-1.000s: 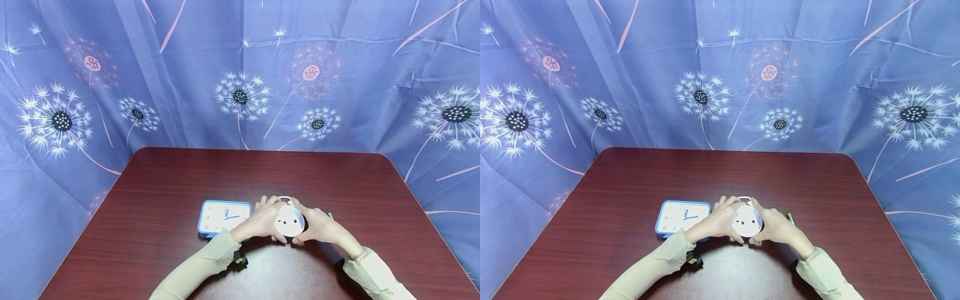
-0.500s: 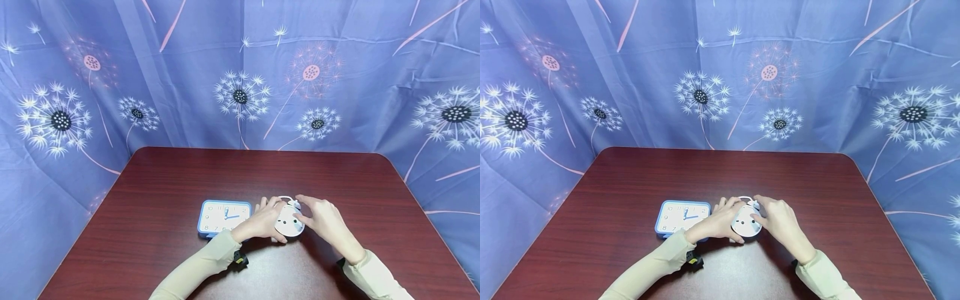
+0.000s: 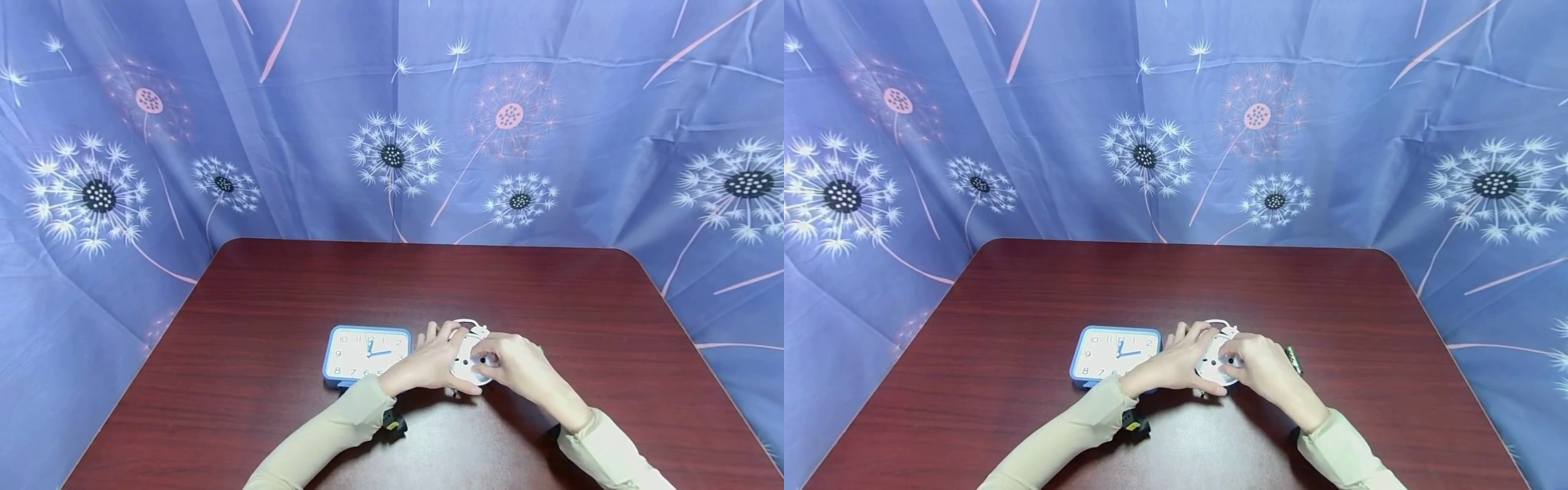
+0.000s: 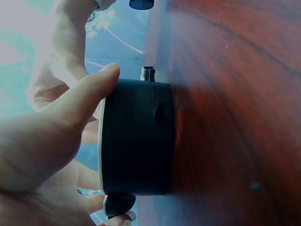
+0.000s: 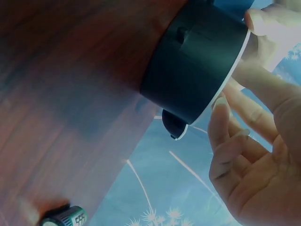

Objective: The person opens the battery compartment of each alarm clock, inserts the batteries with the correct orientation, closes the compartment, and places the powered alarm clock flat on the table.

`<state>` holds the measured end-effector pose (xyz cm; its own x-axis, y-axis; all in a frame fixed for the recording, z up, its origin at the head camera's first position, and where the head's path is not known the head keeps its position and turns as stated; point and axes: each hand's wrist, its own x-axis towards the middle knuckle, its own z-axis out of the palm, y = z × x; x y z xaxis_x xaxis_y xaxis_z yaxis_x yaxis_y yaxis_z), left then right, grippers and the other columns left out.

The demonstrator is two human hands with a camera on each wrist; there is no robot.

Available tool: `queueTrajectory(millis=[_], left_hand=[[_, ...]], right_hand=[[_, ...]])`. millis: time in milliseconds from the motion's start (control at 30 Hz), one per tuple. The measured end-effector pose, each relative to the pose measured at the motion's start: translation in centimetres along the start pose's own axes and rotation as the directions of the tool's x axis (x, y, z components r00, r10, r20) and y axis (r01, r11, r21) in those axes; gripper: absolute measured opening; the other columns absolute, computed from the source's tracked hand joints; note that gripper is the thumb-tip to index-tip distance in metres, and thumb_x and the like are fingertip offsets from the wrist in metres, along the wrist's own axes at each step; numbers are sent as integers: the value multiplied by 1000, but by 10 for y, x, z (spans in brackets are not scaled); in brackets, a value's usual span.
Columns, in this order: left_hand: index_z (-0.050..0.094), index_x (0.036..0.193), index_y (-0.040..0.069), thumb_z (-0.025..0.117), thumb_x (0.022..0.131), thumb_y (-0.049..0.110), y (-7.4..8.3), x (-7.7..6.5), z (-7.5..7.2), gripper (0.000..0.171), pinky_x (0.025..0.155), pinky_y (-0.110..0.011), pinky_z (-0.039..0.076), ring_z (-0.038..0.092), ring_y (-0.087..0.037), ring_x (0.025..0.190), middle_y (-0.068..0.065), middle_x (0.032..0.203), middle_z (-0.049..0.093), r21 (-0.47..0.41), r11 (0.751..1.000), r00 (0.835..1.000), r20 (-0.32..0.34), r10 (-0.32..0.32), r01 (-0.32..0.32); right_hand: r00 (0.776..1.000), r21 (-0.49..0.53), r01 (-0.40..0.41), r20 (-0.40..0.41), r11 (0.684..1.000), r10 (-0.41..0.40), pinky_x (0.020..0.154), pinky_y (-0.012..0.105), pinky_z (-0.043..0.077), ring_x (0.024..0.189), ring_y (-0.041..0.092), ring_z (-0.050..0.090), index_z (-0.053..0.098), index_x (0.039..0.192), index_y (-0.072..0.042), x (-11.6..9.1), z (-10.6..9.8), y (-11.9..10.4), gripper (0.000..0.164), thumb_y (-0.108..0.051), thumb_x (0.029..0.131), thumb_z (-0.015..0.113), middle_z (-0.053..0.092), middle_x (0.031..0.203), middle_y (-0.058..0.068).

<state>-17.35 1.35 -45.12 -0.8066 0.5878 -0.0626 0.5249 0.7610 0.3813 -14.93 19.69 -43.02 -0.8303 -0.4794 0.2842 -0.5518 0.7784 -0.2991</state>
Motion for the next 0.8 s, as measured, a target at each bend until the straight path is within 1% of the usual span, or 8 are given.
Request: queueTrajectory(millis=[200,333,400,500,600,700,733,800], left_hand=[[39,142,20,73,71,66,1,-1,0,91,80,-29,31,37,-23,113,-1,147,34,17,1000,1000,11,-5,5],[37,143,19,70,73,66,1,0,0,91,79,-28,31,38,-24,115,-1,148,33,28,1000,1000,24,-7,7],[36,144,18,69,74,66,1,1,0,91,79,-28,31,38,-24,116,-2,149,33,27,1000,1000,30,-8,7],[35,145,17,70,74,65,1,2,0,93,81,-29,32,38,-24,117,-3,150,33,22,1000,999,36,-11,11],[34,146,16,71,74,64,1,2,0,95,83,-30,33,39,-24,118,-4,150,33,19,1000,999,44,-13,12],[34,145,15,72,73,64,1,2,0,95,82,-30,33,40,-24,116,-6,150,33,25,1000,999,41,-10,9],[35,144,15,73,73,63,1,2,0,94,81,-29,33,40,-24,115,-6,149,34,26,1000,999,39,-9,8],[35,143,15,73,72,63,2,2,0,94,80,-29,33,41,-24,114,-6,148,35,27,1000,999,35,-6,5]], right_hand=[[998,-56,60,3,997,-60,54,24,47,74,10,63,74,85,-22,-2,1,-1,18,-23,70,84,69,88,-7],[996,-73,86,24,994,-84,57,25,50,79,12,64,75,86,-21,-2,0,-1,17,-26,72,83,70,89,-8],[995,-88,100,36,991,-97,62,27,53,83,12,65,75,87,-21,-3,-1,-1,17,-26,72,82,70,89,-9],[989,-118,146,33,982,-144,66,28,54,80,10,63,74,84,-21,-3,-2,-2,17,-24,71,83,70,84,-11],[968,-168,247,8,954,-249,66,27,51,71,8,56,69,75,-21,-1,-1,-3,17,-19,67,84,65,72,-15],[929,-235,354,-25,905,-370,59,25,43,64,8,49,61,66,-21,0,0,-6,23,-16,64,83,56,63,-15],[915,-261,380,-36,888,-402,59,24,41,63,8,48,58,64,-21,0,0,-6,25,-15,63,83,53,61,-15],[896,-300,408,-52,862,-442,56,24,36,61,9,46,55,62,-19,0,1,-8,27,-15,63,82,51,59,-13]])
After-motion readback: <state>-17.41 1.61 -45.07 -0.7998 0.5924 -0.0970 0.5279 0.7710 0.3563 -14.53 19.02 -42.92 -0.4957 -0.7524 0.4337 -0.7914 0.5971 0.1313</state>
